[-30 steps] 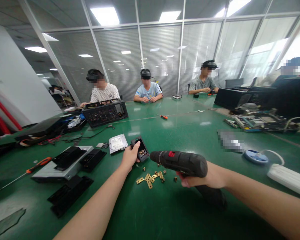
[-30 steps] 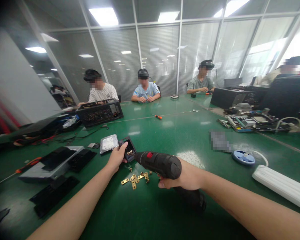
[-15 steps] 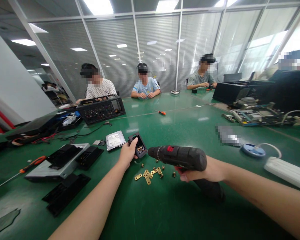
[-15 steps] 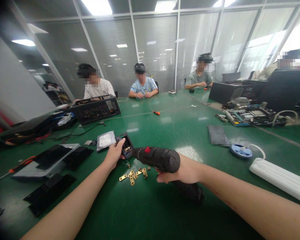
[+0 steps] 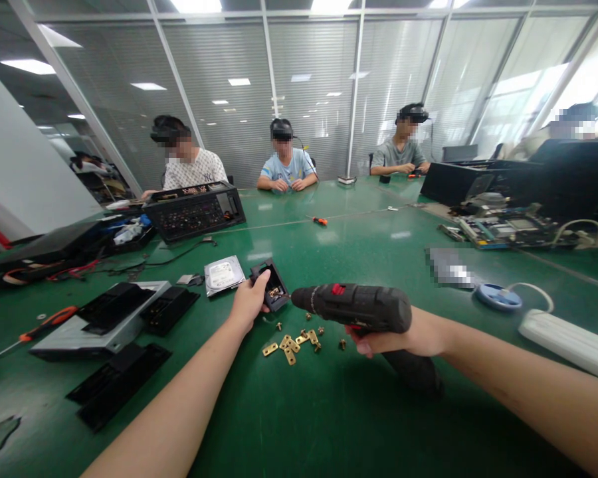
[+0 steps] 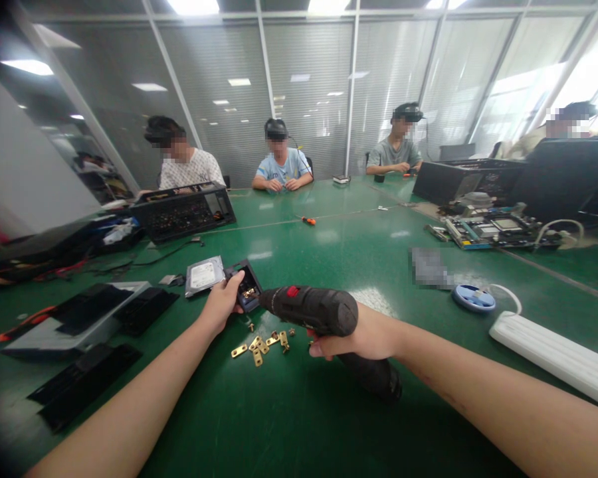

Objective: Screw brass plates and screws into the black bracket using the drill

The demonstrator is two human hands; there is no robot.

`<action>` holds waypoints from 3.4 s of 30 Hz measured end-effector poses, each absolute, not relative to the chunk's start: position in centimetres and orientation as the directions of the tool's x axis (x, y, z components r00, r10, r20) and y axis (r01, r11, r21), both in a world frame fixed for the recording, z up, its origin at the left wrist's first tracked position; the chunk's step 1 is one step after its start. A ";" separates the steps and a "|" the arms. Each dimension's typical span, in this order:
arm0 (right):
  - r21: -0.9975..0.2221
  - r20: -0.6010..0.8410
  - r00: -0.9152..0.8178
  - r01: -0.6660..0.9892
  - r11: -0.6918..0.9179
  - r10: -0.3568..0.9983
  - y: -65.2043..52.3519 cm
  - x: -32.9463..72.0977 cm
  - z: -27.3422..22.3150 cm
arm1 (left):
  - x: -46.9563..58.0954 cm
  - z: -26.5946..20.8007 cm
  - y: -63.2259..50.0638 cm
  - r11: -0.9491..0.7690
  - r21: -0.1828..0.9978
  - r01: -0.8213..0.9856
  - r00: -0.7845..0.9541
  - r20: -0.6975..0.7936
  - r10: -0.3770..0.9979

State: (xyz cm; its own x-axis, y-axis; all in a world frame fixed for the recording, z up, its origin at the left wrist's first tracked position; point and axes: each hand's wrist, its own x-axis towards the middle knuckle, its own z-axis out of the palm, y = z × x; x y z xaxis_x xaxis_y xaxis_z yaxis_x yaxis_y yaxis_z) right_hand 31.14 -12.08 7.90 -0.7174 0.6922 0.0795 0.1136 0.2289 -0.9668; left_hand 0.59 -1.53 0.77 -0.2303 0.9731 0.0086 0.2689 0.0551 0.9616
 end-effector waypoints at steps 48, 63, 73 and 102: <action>-0.913 0.072 -0.649 0.262 0.312 0.757 -12.7 30.9 8.1 | 0.5 0.5 -1.7 0.052 0.968 0.246 -0.224 0.005 0.975; -0.897 0.148 -0.650 0.229 0.378 0.746 -13.6 30.4 8.4 | 0.4 0.1 -1.4 0.029 0.970 0.241 -0.232 0.029 0.972; -0.881 0.140 -0.644 0.265 0.391 0.752 -13.4 30.5 8.6 | 0.4 0.3 -1.5 0.036 0.971 0.236 -0.225 0.019 0.974; -0.827 0.111 -0.640 0.365 0.428 0.760 -14.0 30.2 8.8 | 0.3 -0.1 -0.9 0.055 0.976 0.211 -0.235 -0.004 0.972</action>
